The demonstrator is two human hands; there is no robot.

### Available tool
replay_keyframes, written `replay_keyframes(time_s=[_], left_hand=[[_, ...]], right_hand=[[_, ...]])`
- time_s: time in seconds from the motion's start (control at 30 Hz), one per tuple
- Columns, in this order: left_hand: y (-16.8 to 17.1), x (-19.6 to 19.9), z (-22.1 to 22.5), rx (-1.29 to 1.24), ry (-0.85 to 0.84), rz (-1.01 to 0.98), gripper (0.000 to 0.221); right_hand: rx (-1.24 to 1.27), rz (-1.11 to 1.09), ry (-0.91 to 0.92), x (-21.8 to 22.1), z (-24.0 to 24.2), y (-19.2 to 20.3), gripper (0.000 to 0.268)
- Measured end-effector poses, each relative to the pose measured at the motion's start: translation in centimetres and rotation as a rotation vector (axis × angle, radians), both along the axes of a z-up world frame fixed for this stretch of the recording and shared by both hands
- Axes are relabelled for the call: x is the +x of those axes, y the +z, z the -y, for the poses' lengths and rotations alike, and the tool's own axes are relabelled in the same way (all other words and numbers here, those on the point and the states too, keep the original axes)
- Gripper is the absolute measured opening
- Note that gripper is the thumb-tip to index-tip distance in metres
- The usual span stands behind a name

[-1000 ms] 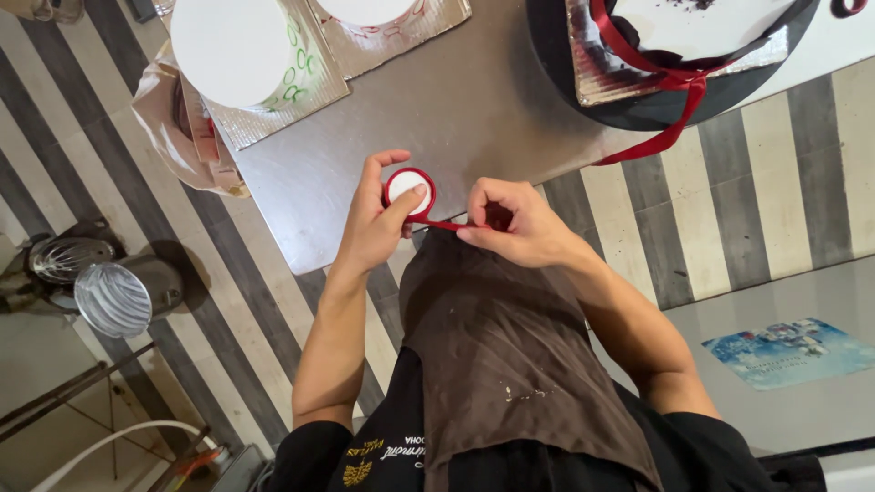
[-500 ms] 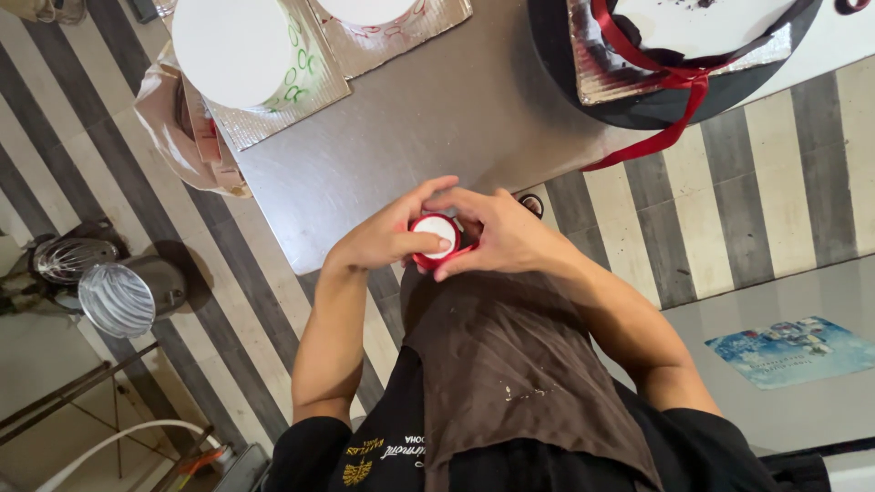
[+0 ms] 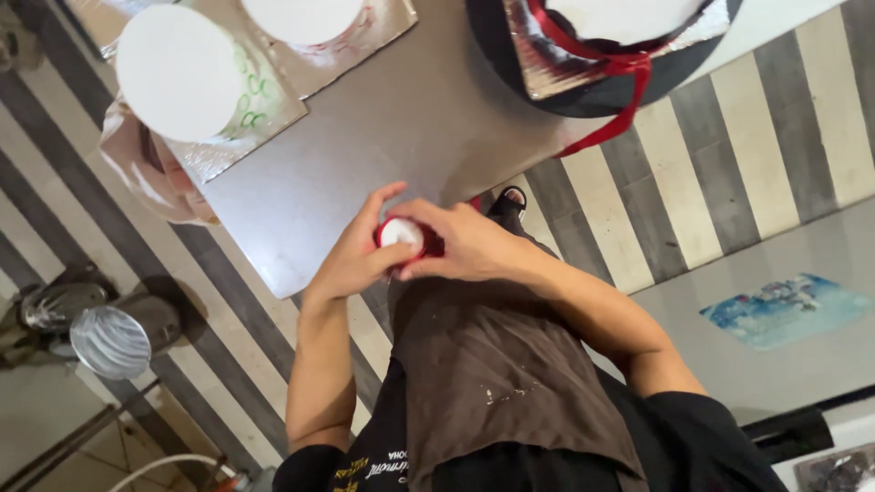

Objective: The person places a decorated cake on the worktable and ties a red ribbon around it, forming a bow at the front. They then pull out more ribbon from the spool, cut it with scissors, and adjust the cake on its board.

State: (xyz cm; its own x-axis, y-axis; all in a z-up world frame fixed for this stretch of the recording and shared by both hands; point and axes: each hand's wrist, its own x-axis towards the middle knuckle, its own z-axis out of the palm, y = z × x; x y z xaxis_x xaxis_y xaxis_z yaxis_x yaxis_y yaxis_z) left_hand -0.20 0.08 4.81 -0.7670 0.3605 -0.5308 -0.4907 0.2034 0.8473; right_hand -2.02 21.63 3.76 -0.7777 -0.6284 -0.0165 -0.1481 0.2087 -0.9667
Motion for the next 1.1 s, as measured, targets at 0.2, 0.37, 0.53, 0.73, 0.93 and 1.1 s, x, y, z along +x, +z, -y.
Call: replay_keyframes(time_s=[0.2, 0.37, 0.53, 0.73, 0.93, 1.1], left_hand=[[-0.5, -0.2, 1.6, 0.135, -0.197, 0.118, 0.087], [-0.2, 0.7, -0.3, 0.012, -0.016, 0.046, 0.085], [-1.4, 1.4, 0.0, -0.123, 0.070, -0.197, 0.081], [0.2, 0.2, 0.2, 0.017, -0.027, 0.125, 0.087], [-0.7, 1.5, -0.2, -0.139, 0.147, -0.166, 0.080], [-2.1, 0.9, 1.8, 0.091, 0.043, -0.008, 0.078]], right_hand=[[-0.129, 0.080, 0.141, 0.5, 0.1, -0.1, 0.064], [-0.050, 0.009, -0.088, 2.0, 1.1, -1.9, 0.061], [0.023, -0.007, -0.164, 1.4, 0.4, -0.8, 0.060], [-0.166, 0.051, 0.068, 1.3, 0.3, -1.2, 0.061], [0.079, 0.014, -0.201, 1.5, 0.9, -1.6, 0.060], [-0.072, -0.028, 0.018, 0.2, 0.6, -0.5, 0.061]])
